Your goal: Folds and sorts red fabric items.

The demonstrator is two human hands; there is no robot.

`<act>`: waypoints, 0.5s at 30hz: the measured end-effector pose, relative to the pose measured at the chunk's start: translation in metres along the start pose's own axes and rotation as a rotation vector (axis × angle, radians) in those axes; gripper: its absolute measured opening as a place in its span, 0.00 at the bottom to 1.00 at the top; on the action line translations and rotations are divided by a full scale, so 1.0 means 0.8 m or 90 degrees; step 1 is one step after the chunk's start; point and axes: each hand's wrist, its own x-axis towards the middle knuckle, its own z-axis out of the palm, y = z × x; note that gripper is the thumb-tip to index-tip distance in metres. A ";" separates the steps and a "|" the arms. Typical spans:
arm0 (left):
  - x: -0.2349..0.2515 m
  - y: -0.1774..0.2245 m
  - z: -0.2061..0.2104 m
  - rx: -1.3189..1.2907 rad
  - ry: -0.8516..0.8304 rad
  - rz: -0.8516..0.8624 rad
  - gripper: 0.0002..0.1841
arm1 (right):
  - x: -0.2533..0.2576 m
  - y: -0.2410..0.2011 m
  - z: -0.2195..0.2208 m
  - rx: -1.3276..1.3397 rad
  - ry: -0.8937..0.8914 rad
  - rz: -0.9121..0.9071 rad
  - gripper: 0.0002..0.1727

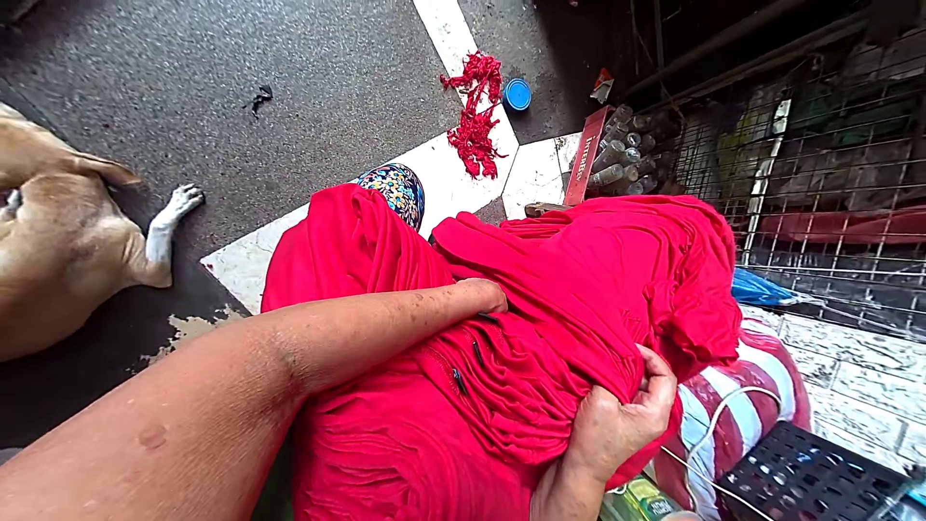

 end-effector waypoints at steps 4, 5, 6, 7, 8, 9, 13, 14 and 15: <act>0.033 -0.021 0.009 -0.285 0.051 -0.059 0.20 | 0.000 0.000 -0.003 0.000 0.015 0.010 0.22; 0.022 -0.013 0.004 -0.470 0.054 -0.102 0.19 | 0.000 -0.001 -0.003 -0.001 0.016 0.014 0.22; 0.014 -0.007 0.000 -0.602 0.058 -0.125 0.18 | 0.001 -0.002 -0.004 0.002 0.015 0.021 0.22; 0.011 -0.005 -0.001 -0.699 0.055 -0.134 0.17 | 0.001 -0.002 -0.004 0.008 0.014 0.025 0.21; 0.012 -0.005 0.000 -0.759 0.050 -0.136 0.17 | 0.001 -0.001 -0.004 0.017 0.015 0.027 0.21; 0.013 -0.007 -0.001 -0.789 0.038 -0.135 0.18 | 0.001 0.001 -0.003 0.026 0.017 0.028 0.20; 0.004 0.003 -0.010 -0.869 0.031 -0.150 0.11 | 0.002 0.002 -0.003 0.031 0.017 0.039 0.21; 0.001 0.005 -0.012 -0.903 0.036 -0.158 0.09 | 0.002 0.001 -0.003 0.032 0.014 0.043 0.21; 0.000 0.005 -0.012 -0.934 0.044 -0.165 0.07 | 0.003 0.001 -0.003 0.035 0.010 0.046 0.22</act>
